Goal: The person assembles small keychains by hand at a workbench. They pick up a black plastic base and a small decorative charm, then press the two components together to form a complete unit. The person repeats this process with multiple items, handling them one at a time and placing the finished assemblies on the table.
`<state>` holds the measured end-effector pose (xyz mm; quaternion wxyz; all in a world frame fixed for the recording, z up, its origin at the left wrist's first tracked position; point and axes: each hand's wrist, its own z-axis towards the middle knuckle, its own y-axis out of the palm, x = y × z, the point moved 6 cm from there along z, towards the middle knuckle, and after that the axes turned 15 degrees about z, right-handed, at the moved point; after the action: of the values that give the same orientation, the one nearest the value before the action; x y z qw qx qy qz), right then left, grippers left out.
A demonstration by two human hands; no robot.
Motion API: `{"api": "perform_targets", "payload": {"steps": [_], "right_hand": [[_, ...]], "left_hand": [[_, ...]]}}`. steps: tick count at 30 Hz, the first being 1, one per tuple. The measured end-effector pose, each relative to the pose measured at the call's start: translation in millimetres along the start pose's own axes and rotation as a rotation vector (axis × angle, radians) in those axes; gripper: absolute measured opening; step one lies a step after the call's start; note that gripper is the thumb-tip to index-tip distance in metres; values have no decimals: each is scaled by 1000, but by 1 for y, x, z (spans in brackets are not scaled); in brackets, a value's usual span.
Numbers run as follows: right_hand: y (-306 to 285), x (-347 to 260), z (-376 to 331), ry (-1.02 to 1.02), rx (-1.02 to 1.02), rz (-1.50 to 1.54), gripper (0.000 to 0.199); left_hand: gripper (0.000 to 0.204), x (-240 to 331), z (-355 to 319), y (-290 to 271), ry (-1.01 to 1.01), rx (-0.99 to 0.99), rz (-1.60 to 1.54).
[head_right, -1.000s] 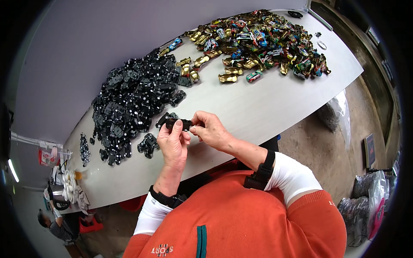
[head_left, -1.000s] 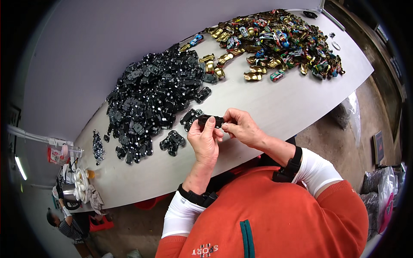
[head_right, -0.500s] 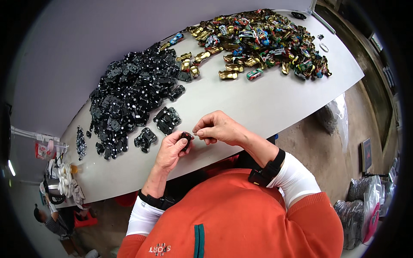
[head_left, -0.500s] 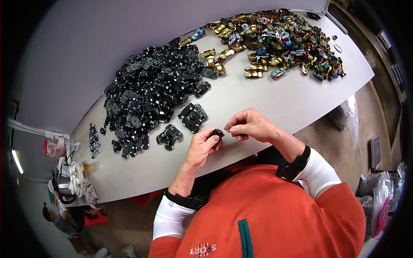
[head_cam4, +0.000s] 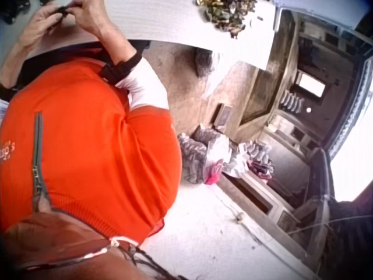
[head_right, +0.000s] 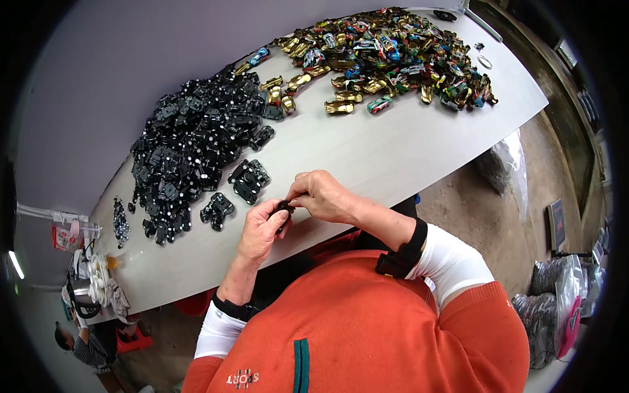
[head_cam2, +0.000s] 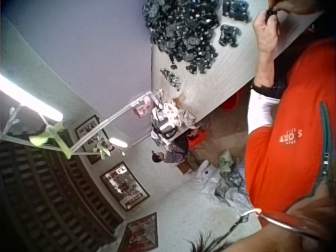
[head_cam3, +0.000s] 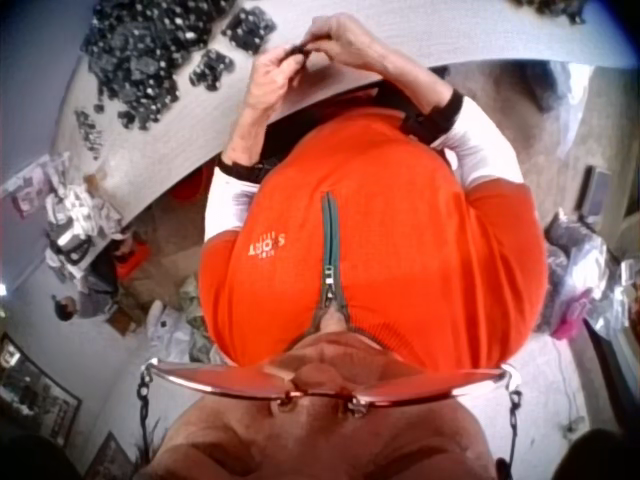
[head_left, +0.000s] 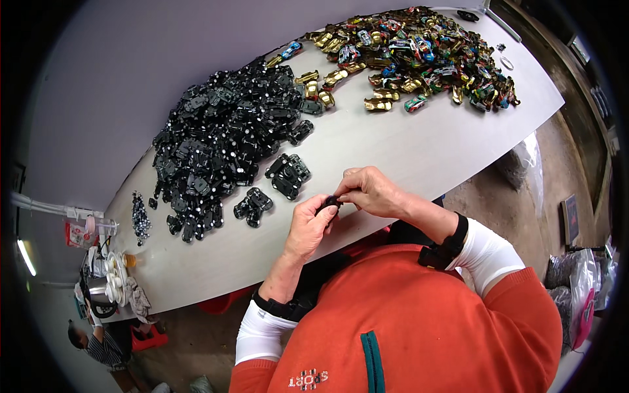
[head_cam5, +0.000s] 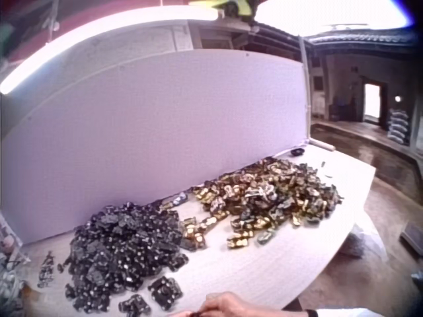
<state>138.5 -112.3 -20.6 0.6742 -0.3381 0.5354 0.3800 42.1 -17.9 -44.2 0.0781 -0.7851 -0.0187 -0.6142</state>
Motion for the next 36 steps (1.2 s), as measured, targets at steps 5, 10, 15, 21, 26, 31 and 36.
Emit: {"api": "perform_targets", "payload": {"steps": [5,10,15,21,26,31,36], "right_hand": [[1,1,2,240,32,258,10],[2,7,-8,486,30,546,11],[-1,-6,-3,-95,89,-77,8],[1,0,-27,441,-48,473,12],[-81,10,-61,252,482,599,12],[-124,25,-84,351,661,286,7],[-171,-5,-55,146,628,-600,22]], "left_hand": [[10,3,-1,3,-52,13,-163],[11,4,-1,5,-77,-8,-201],[12,-1,-5,11,-69,19,-205],[13,3,-22,23,-59,5,-159],[21,-15,-65,55,-136,-447,378],[16,-196,-39,52,-614,-208,-95],[38,-263,-2,49,-567,-70,-156]]}}
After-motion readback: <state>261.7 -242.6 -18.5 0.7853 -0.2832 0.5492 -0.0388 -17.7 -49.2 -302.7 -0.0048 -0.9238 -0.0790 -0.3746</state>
